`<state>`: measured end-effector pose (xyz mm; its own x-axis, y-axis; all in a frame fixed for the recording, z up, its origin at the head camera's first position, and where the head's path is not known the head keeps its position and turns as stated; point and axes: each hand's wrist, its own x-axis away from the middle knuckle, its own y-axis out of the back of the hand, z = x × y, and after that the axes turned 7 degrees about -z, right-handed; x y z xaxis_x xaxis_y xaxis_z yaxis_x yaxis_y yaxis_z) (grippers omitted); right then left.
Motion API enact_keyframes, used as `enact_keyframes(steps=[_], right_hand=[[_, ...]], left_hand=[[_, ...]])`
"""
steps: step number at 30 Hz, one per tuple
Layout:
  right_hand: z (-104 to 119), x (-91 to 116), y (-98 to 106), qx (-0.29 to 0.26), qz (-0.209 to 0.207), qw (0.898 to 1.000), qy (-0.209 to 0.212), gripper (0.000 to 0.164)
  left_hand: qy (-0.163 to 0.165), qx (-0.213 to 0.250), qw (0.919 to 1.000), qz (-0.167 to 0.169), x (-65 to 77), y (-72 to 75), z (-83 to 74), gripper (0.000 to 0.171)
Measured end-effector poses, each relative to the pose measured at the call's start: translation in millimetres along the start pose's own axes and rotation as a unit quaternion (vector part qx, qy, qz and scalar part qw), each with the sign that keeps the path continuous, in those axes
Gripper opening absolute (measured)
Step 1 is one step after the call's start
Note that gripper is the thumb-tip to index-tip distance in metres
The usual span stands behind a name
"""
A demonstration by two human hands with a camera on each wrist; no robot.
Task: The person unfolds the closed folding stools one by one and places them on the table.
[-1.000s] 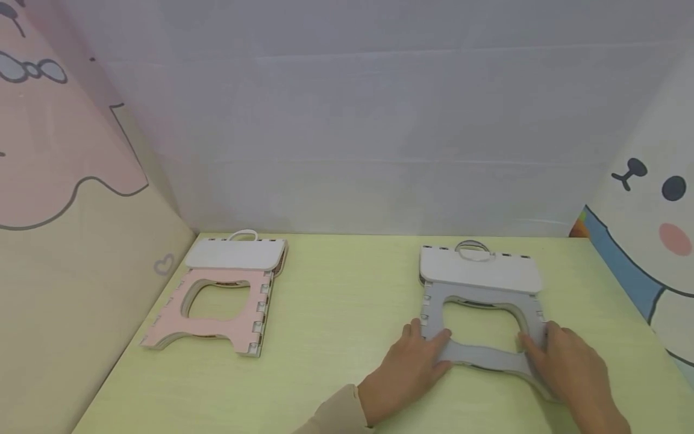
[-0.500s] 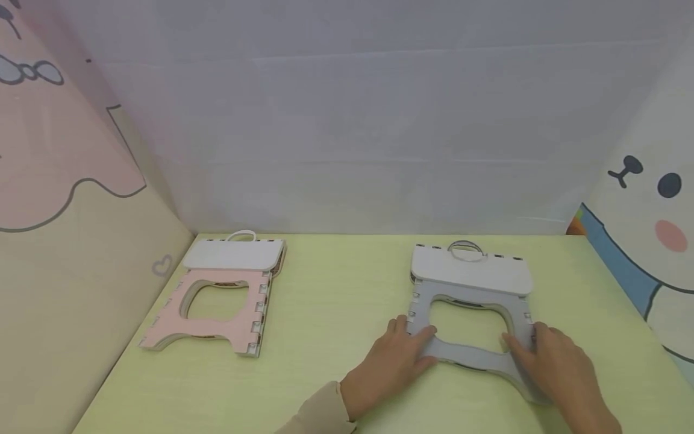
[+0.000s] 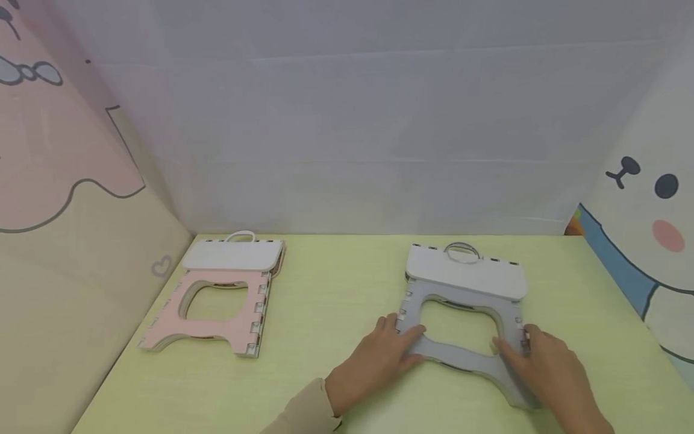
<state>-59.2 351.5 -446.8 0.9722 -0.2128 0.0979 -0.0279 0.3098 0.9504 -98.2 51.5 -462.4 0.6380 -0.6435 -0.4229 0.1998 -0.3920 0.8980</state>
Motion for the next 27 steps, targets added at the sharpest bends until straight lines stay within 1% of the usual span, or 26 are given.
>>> enact_keyframes(steps=[5, 9, 16, 22, 27], right_hand=[[4, 1, -2, -0.014, 0.006, 1.0, -0.01, 0.083], [6, 2, -3, -0.024, 0.009, 0.999, -0.021, 0.085], [9, 8, -7, -0.053, -0.009, 0.998, -0.012, 0.08], [11, 11, -9, -0.072, 0.005, 0.997, -0.03, 0.083], [14, 14, -10, -0.083, 0.02, 0.995, -0.046, 0.085]], left_hand=[[0.002, -0.003, 0.9999, 0.01, 2.5, 3.3, 6.4, 0.041], [0.004, 0.005, 0.9996, 0.028, 4.0, 7.4, 11.3, 0.042], [-0.002, 0.026, 0.9987, 0.043, 7.6, 7.3, 23.3, 0.043], [-0.001, 0.039, 0.997, 0.067, 9.9, 9.1, 31.1, 0.039], [-0.013, 0.04, 0.9971, 0.063, 11.6, 12.3, 36.1, 0.037]])
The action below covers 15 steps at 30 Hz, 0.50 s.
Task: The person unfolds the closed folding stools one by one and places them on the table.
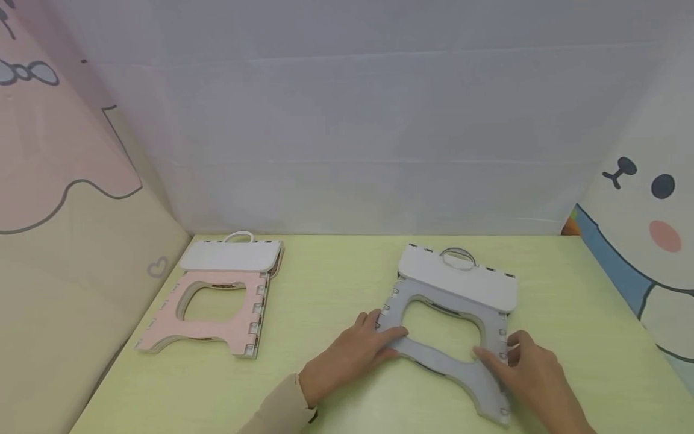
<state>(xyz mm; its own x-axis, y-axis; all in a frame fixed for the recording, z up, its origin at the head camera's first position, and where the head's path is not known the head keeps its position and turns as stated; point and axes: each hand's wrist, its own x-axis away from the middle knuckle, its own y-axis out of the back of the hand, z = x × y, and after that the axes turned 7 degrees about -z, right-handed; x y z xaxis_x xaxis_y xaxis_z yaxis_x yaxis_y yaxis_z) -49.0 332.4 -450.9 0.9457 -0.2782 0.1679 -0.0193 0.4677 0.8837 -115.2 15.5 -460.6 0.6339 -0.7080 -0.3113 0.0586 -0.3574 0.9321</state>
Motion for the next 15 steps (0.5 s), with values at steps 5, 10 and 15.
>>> enact_keyframes(steps=[5, 10, 15], right_hand=[[2, 2, -3, -0.012, 0.013, 1.0, -0.018, 0.085], [0, 4, -6, -0.037, 0.037, 0.998, -0.027, 0.081], [-4, 6, -10, -0.063, 0.051, 0.996, -0.022, 0.072]], left_hand=[[-0.004, 0.008, 0.9999, 0.007, 2.1, 1.2, 6.7, 0.037], [0.007, 0.023, 0.9992, 0.032, 3.0, 8.4, 10.8, 0.037], [-0.001, 0.035, 0.9989, 0.03, 5.5, 12.7, 16.7, 0.037]])
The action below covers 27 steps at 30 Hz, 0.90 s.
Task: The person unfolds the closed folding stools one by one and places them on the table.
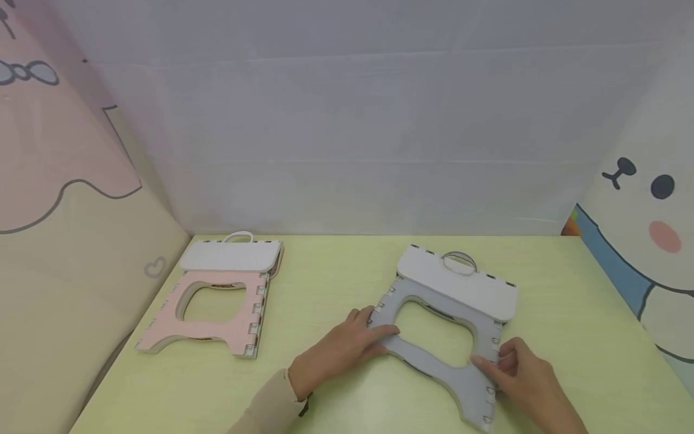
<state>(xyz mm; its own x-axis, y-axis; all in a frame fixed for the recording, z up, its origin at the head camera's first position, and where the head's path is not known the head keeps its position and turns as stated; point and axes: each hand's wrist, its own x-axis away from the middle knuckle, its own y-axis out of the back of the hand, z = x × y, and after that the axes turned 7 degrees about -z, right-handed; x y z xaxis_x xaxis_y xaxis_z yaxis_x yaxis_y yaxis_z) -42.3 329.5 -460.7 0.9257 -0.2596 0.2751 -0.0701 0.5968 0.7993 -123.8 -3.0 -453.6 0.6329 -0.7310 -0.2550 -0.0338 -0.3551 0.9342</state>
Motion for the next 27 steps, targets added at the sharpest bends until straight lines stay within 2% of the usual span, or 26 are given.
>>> enact_keyframes(steps=[5, 14, 19, 23, 27], right_hand=[[2, 4, -3, -0.009, 0.002, 1.0, 0.014, 0.064], [8, 14, -12, -0.04, 0.02, 0.999, 0.005, 0.063], [13, 19, -15, -0.046, 0.027, 0.999, 0.0, 0.058], [17, 23, -18, -0.06, 0.039, 0.997, -0.004, 0.056], [20, 27, -20, -0.072, 0.035, 0.997, -0.006, 0.05]], left_hand=[[-0.004, 0.011, 0.9999, 0.0, 3.0, -0.2, 7.1, 0.037], [-0.006, 0.034, 0.9993, 0.011, 6.2, 3.0, 17.9, 0.035], [-0.014, 0.054, 0.9984, 0.007, 7.2, 9.2, 24.8, 0.034], [-0.011, 0.067, 0.9975, 0.019, 6.1, 14.4, 30.9, 0.034], [-0.028, 0.077, 0.9964, 0.021, 4.7, 16.2, 36.8, 0.034]])
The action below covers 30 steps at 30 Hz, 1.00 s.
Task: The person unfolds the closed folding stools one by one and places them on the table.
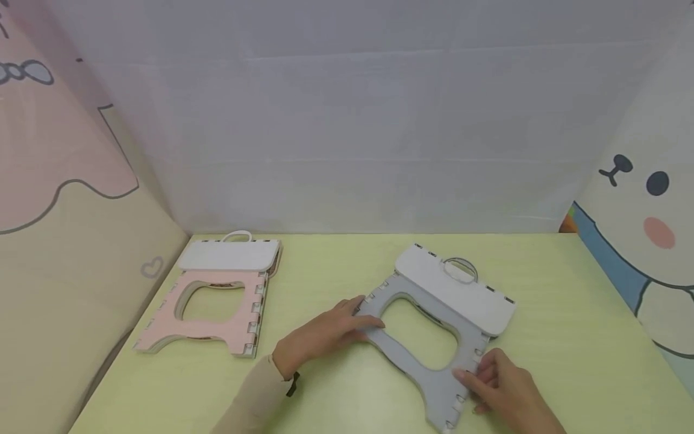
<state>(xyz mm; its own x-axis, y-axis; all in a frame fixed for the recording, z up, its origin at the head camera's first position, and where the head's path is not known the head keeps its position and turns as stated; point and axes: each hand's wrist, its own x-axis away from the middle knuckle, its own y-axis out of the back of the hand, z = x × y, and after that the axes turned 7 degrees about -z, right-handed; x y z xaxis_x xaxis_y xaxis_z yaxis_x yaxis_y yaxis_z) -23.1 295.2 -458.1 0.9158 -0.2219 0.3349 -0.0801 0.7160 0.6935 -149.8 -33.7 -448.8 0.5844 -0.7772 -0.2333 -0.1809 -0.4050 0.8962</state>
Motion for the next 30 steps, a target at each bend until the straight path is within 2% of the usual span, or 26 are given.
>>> enact_keyframes(steps=[4, 7, 17, 22, 30], right_hand=[[3, 1, -3, 0.003, -0.002, 1.0, 0.0, 0.048], [3, 2, -5, 0.011, -0.003, 1.0, 0.001, 0.048], [7, 7, -14, 0.0, 0.001, 1.0, -0.024, 0.052], [11, 8, -19, -0.012, 0.011, 0.999, -0.045, 0.059], [13, 8, -20, 0.031, 0.015, 0.999, -0.04, 0.066]], left_hand=[[-0.021, 0.005, 0.9998, -0.003, -0.4, 1.3, 5.6, 0.033], [-0.025, 0.007, 0.9996, 0.004, -0.9, 3.0, 7.7, 0.034], [0.004, 0.025, 0.9989, 0.038, -3.6, 9.6, 10.5, 0.034], [0.025, 0.05, 0.9966, 0.06, -4.7, 14.1, 16.2, 0.033], [0.043, 0.061, 0.9939, 0.081, -8.2, 15.4, 17.4, 0.035]])
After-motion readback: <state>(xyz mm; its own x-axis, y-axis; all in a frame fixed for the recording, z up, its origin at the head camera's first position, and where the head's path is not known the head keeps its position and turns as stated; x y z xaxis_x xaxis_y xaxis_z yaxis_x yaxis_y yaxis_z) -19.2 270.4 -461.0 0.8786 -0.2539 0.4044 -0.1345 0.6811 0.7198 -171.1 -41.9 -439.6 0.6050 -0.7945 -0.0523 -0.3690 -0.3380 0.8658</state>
